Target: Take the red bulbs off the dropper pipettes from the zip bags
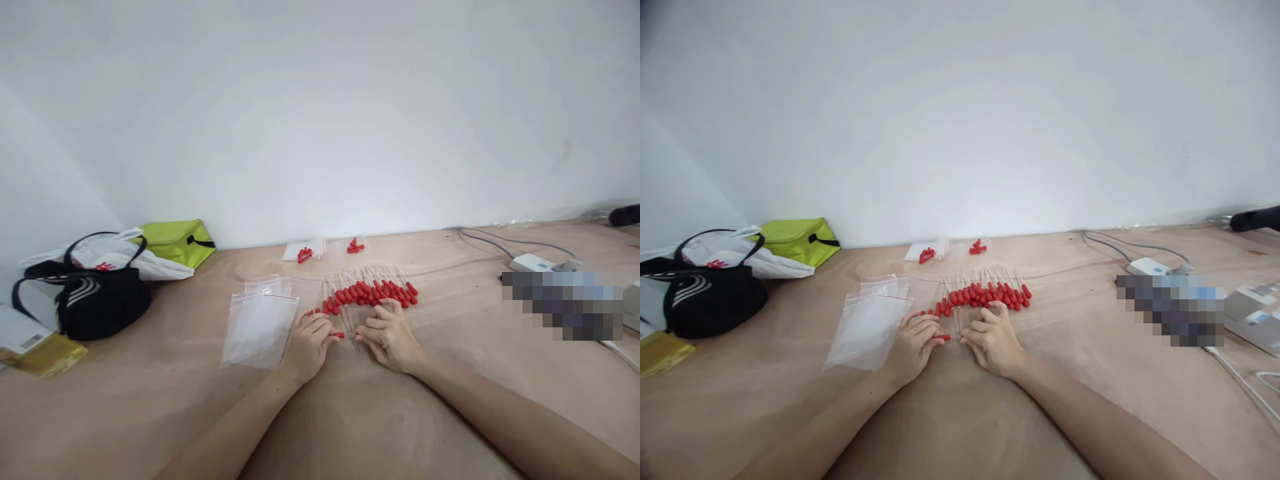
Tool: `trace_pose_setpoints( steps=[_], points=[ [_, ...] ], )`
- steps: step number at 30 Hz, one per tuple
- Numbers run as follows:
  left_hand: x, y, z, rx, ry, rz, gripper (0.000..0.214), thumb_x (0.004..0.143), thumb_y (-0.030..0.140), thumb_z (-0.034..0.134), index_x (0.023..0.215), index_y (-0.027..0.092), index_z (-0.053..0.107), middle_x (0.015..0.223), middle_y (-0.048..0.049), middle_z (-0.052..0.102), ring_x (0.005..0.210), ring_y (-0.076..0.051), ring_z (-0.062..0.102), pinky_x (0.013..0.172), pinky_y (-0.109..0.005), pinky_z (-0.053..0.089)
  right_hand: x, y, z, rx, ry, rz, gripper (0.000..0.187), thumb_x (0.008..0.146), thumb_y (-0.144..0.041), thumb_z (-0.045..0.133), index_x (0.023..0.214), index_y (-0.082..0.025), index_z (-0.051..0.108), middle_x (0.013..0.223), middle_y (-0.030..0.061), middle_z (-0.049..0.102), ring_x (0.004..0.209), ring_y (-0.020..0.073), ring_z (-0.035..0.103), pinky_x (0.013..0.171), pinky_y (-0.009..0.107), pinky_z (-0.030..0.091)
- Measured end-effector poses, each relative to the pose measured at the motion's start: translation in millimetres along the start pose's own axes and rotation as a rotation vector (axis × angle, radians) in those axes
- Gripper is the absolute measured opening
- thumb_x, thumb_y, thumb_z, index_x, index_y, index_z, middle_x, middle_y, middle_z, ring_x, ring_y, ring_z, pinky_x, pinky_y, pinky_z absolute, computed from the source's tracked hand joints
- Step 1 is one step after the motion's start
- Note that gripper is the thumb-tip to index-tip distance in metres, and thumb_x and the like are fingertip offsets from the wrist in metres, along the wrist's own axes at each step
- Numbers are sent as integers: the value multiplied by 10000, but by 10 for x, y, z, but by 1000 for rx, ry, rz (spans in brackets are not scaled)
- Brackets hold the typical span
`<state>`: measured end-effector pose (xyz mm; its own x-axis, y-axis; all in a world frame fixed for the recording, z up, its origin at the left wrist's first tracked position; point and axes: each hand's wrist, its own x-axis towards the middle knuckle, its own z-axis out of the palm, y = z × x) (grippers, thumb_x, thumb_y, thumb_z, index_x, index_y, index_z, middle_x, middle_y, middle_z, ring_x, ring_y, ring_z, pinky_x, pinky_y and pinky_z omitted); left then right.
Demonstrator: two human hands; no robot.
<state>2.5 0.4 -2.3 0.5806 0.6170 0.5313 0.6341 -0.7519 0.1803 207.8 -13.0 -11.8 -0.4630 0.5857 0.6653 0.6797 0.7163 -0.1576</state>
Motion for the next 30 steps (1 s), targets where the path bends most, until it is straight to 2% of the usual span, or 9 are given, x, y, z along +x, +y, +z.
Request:
trace_pose_setpoints(
  steps=[7, 15, 17, 21, 25, 30],
  points=[
    [-5, -12, -6, -47, -3, 8, 215, 877, 215, 409, 713, 189, 545, 779, -9, 643, 816, -169, 576, 844, -361, 334, -17, 13, 10, -4, 24, -1, 180, 816, -231, 475, 714, -223, 624, 521, -26, 516, 654, 127, 388, 847, 383, 220],
    [-24, -30, 17, -91, 67, 19, 211, 879, 220, 398, 737, 184, 550, 755, -25, 628, 792, -171, 562, 739, -314, 425, -37, 14, -4, 7, 8, 63, 209, 828, -252, 467, 715, -232, 642, 520, -20, 532, 670, 132, 423, 869, 390, 210],
    [-45, -78, 3, -112, 146, -32, 215, 883, 227, 382, 759, 180, 551, 773, -33, 621, 774, -160, 568, 713, -293, 451, -48, 39, -4, 13, 25, 104, 214, 832, -252, 464, 723, -233, 648, 555, -16, 565, 667, 127, 437, 861, 381, 214],
    [-67, -210, -43, -75, 299, -223, 187, 865, 249, 402, 820, 187, 572, 849, -46, 605, 810, -163, 582, 707, -283, 481, -65, 81, 17, -9, 111, 251, 208, 834, -238, 458, 797, -236, 663, 631, -9, 620, 657, 116, 469, 812, 349, 227],
    [-38, -310, -23, -32, 303, -392, 118, 804, 249, 472, 853, 182, 555, 794, -37, 585, 721, -160, 589, 618, -268, 487, -59, 78, 71, -95, 107, 318, 212, 798, -208, 478, 905, -261, 654, 651, -8, 631, 688, 135, 490, 761, 334, 226],
    [24, -385, 24, 18, 237, -495, 74, 735, 253, 520, 713, 183, 508, 707, -22, 565, 673, -178, 583, 619, -298, 482, -9, 42, 141, -177, 43, 368, 211, 744, -162, 485, 842, -234, 657, 704, 9, 639, 723, 150, 503, 711, 333, 214]
  ],
)
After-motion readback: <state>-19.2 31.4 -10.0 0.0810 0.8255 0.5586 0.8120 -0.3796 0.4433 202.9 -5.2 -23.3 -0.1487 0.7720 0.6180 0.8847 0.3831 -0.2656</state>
